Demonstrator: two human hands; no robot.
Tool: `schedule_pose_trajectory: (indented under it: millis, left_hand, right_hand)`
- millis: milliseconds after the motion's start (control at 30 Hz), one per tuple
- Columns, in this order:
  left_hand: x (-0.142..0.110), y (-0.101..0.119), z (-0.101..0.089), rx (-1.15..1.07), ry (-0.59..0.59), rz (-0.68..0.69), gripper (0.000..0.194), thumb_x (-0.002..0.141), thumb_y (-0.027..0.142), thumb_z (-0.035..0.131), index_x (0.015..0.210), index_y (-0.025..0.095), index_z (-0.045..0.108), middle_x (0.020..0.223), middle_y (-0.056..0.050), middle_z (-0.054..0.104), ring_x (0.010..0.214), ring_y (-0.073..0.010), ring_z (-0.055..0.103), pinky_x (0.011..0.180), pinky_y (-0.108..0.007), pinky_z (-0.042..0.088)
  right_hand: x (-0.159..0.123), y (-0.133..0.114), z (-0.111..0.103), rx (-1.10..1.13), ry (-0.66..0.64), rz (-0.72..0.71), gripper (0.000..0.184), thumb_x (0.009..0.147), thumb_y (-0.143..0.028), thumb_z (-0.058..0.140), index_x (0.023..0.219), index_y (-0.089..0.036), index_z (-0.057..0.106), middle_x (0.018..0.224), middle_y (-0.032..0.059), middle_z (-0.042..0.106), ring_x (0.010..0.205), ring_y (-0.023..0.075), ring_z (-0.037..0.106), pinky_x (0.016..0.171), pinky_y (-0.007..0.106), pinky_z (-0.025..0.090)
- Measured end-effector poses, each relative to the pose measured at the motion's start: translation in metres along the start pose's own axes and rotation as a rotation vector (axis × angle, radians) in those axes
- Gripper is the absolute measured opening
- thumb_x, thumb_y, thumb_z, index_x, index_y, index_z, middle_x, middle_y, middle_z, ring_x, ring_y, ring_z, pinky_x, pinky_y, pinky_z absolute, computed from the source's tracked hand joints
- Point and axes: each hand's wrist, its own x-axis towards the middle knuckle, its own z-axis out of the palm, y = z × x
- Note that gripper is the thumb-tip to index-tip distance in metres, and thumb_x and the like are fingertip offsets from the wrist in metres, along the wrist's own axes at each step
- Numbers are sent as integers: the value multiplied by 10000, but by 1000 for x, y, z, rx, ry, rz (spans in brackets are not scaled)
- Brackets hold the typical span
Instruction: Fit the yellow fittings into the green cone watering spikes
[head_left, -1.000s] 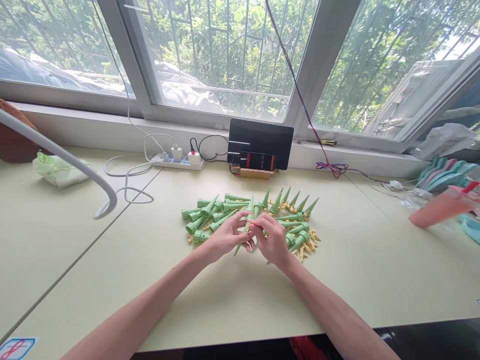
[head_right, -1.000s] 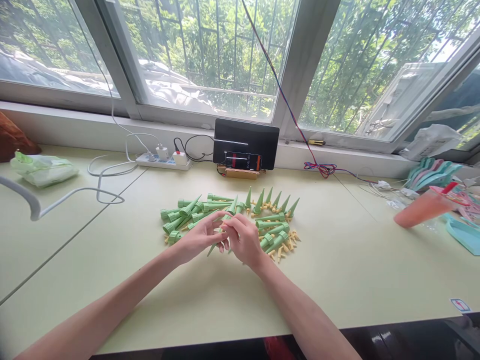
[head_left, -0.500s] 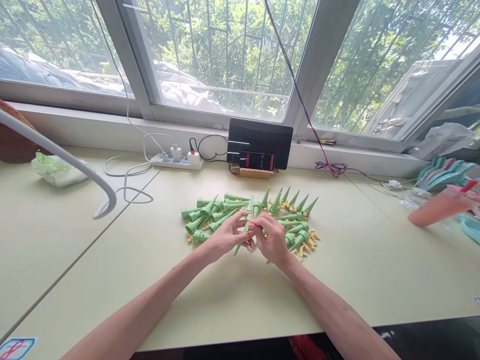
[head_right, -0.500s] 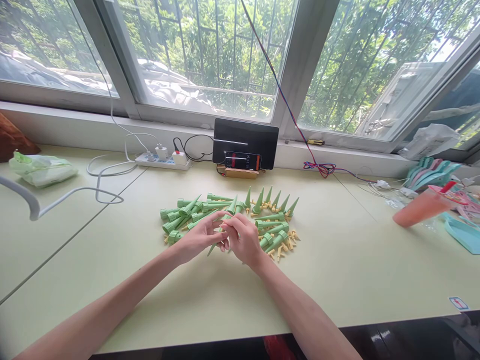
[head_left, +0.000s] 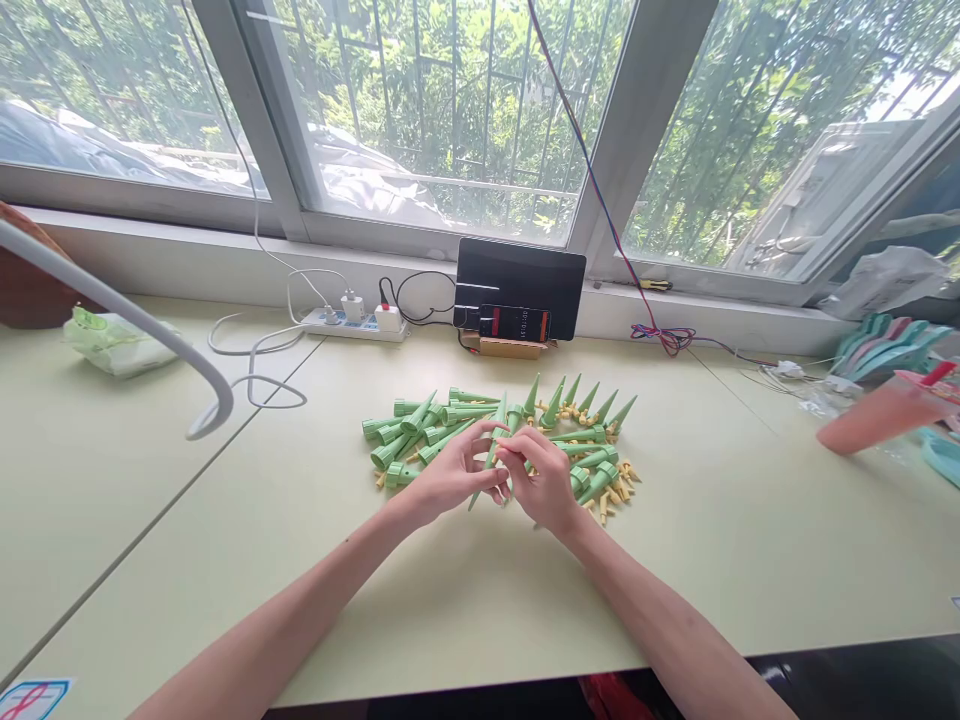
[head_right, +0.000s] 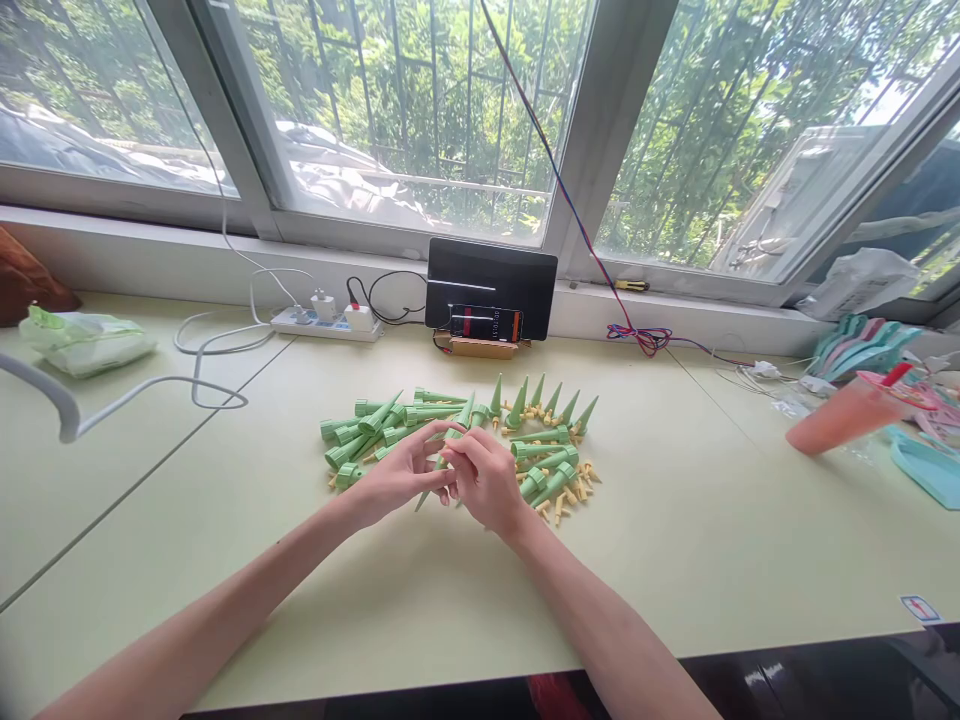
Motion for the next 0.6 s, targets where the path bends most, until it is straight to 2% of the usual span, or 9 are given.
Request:
schedule_pose_trajectory:
  millis: [200,367,467,600]
  left_hand:
    - [0,1,-2,42,-4,5,581,765,255,759,1255,213,448,1002,-61,620,749,-174,675,711,-370,573]
    - [0,6,-9,47,-80,5,658,796,269,735,1366,255,406,1069,-87,638,849,-209,688,748,-386,579]
    - [0,8,-14,45,-132,14,637,818,289,718,1379,254,420,1103,-106,653,892,-219,689,776,-385,574]
    - [1,7,-18,56,-140,21,598,836,302,702,1370,232,441,1121,-129,670,901,-222,691,783,-378,566]
  right_hand:
    - [1,0,0,6,5,-9,144,939,-143,526,885,-204,645,735,7,558,568,103,508,514,219,431]
    - [1,1,0,4,3,-18,135,934,-141,534,901,-202,650,745,15,576,583,111,517,528,229,435]
    - [2,0,0,6,8,-26,139,933,-136,534,896,-201,651,747,20,577,610,119,530,544,234,443]
    - [3,-1,0,10,15,-39,142,933,-137,535,889,-201,652,747,20,571,609,117,523,541,234,440]
